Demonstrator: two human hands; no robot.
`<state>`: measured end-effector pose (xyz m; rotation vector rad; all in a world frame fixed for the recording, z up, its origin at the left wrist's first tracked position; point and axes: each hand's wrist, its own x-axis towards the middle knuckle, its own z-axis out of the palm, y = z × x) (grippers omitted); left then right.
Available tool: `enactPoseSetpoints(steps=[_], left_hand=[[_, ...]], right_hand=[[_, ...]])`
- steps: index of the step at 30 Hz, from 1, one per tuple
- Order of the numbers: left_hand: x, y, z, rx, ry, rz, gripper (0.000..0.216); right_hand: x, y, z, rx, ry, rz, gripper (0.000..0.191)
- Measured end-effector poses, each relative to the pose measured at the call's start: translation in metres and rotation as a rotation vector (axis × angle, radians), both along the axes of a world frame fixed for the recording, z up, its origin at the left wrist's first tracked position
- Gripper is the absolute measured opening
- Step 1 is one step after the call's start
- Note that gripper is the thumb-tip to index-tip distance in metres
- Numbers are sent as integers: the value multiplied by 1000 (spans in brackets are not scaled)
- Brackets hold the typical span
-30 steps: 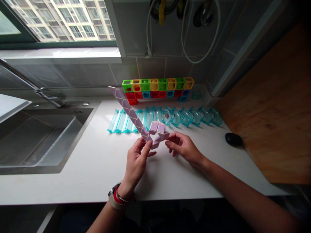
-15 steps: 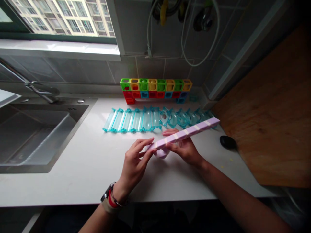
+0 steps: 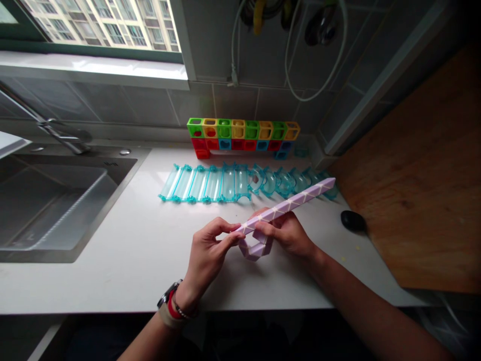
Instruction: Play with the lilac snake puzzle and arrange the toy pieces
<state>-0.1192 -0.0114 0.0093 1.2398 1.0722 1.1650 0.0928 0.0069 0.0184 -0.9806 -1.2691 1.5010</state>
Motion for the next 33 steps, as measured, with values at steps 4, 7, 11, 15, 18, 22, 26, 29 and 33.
enactPoseSetpoints(steps=[4, 7, 11, 15, 18, 22, 26, 29, 33], left_hand=[[0, 1, 1, -13, 25, 0, 20], [-2, 2, 2, 43, 152, 27, 20], [-3, 4, 2, 39, 190, 35, 22], [-2, 5, 0, 20, 180, 63, 24], [-1, 5, 2, -46, 60, 11, 29], [1, 3, 9, -81, -161, -193, 51], [-1, -1, 14, 25, -205, -322, 79], [-6, -1, 12, 99, -101, -300, 74], [-9, 0, 7, 213, -21, -255, 73]], right_hand=[[-1, -5, 2, 78, -80, -18, 25], [-4, -11, 5, 197, -216, -54, 20], [-6, -15, 4, 403, -393, -96, 21], [-6, -15, 2, 519, -454, -101, 24], [-6, -13, 2, 388, -377, -129, 21], [-4, -6, -2, 137, -91, -174, 23], [-1, 0, -7, -22, 112, -178, 25], [-1, 0, -6, -127, 194, -118, 24], [-2, -3, -4, -163, 187, -12, 28]])
